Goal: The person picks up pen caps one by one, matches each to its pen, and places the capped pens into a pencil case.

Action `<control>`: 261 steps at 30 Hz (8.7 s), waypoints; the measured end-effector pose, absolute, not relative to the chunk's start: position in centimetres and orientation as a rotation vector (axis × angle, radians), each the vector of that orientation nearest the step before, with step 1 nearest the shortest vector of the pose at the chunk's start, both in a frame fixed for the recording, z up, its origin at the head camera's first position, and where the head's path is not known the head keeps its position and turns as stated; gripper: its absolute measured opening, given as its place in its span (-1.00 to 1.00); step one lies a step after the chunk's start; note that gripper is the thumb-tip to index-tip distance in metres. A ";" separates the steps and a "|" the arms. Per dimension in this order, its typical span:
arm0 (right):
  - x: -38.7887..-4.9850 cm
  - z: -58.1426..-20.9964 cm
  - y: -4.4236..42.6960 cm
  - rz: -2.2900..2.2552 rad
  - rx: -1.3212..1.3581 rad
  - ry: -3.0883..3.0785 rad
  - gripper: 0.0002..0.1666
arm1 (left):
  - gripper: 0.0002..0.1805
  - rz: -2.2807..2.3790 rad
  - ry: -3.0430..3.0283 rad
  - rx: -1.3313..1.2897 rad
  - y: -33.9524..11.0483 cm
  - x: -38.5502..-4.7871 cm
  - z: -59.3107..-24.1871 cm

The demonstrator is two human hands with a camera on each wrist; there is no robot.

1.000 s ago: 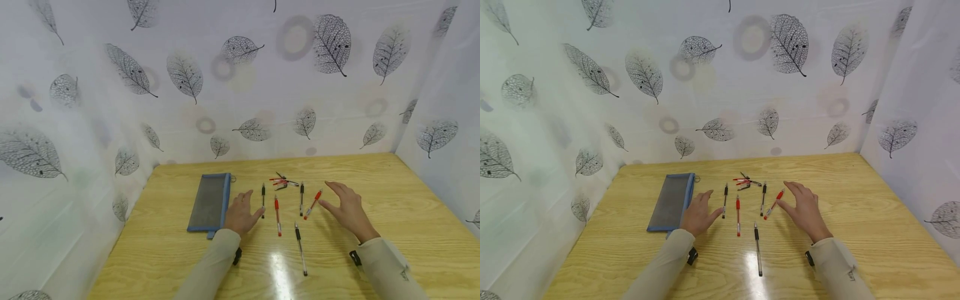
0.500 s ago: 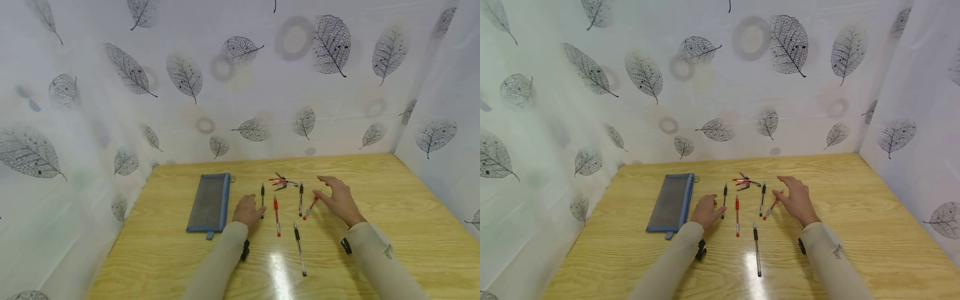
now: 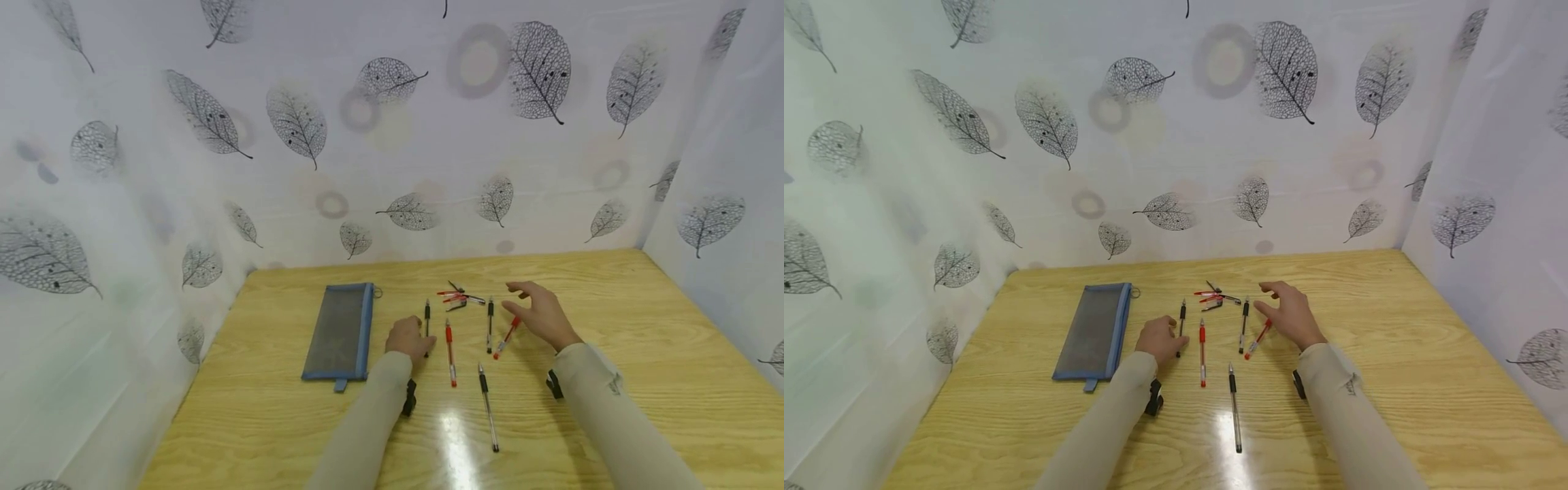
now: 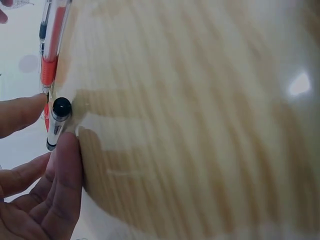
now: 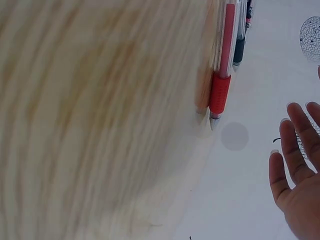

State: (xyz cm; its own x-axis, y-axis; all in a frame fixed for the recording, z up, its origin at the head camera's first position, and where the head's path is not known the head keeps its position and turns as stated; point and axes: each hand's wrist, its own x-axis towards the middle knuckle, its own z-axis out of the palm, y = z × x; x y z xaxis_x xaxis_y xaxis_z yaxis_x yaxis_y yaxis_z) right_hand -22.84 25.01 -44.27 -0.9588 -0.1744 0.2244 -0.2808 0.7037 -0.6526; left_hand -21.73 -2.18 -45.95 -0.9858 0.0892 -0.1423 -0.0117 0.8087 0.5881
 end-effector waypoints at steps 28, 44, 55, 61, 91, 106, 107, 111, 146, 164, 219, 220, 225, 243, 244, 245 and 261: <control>-25.4 -44.6 23.9 1.266 0.281 -2.793 -0.41 | -0.92 1.294 2.719 -0.326 -1.5 -22.7 -47.5; -26.3 -44.9 23.7 1.264 0.287 -2.811 -0.42 | -0.89 1.426 2.712 -0.323 -1.5 -22.6 -48.0; -27.2 -44.7 22.8 1.217 0.296 -2.886 -0.56 | -0.83 1.638 2.588 -0.214 -3.1 -21.8 -47.4; -27.9 -44.5 22.1 1.099 0.342 -2.947 -0.61 | -0.81 1.740 2.469 -0.178 -3.7 -21.8 -47.5; -29.9 -45.6 21.1 0.796 0.282 -3.147 -0.79 | -0.76 1.861 2.273 -0.092 -3.5 -20.6 -45.9; -30.1 -46.2 21.2 0.824 0.291 -3.128 -0.78 | -0.75 1.854 2.251 -0.075 -3.5 -20.3 -45.8; -30.1 -46.2 21.1 0.830 0.288 -3.128 -0.78 | -0.75 1.851 2.256 -0.068 -3.4 -20.3 -45.8; -30.0 -46.0 21.1 0.853 0.289 -3.131 -0.78 | -0.77 1.832 2.267 -0.060 -3.4 -20.3 -45.9; -25.6 -43.1 19.6 1.653 0.530 -2.641 -0.57 | -0.77 1.766 2.295 0.054 -3.3 -18.5 -45.1; -25.3 -42.7 18.7 1.715 0.715 -2.650 -0.61 | -0.76 1.804 2.223 0.066 -3.2 -18.1 -45.3; -25.0 -42.6 16.7 1.971 0.547 -2.532 -0.72 | -0.84 1.989 2.064 -0.021 -1.8 -17.8 -45.4; -25.1 -42.6 16.7 1.974 0.543 -2.530 -0.73 | -0.83 1.994 2.049 -0.032 -1.9 -17.8 -45.3; -25.1 -42.6 16.7 1.980 0.539 -2.524 -0.74 | -0.81 2.017 2.000 -0.042 -1.9 -18.0 -45.2; -26.1 -43.0 15.7 1.671 0.560 -2.758 -0.68 | -0.77 1.835 2.105 -0.003 -3.3 -19.1 -45.8; -26.2 -43.0 15.6 1.664 0.555 -2.772 -0.67 | -0.77 1.829 2.111 -0.013 -3.3 -19.1 -45.9; -26.3 -43.1 15.5 1.648 0.562 -2.786 -0.67 | -0.77 1.824 2.116 -0.024 -3.4 -19.2 -46.0; -27.7 -44.7 13.5 1.399 0.534 -2.993 -0.81 | -0.87 1.678 2.294 -0.198 -4.0 -19.3 -46.8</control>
State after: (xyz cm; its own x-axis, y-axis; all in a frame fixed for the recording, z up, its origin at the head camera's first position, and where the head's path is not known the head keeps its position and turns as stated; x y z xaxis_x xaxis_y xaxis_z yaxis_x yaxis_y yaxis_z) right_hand -27.73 13.49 -44.72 -0.9286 -0.3675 -0.0503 -0.1972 0.6038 -0.7723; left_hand -19.34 -3.96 -46.84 -0.9480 0.0601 -0.3125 -0.2796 0.3118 0.9081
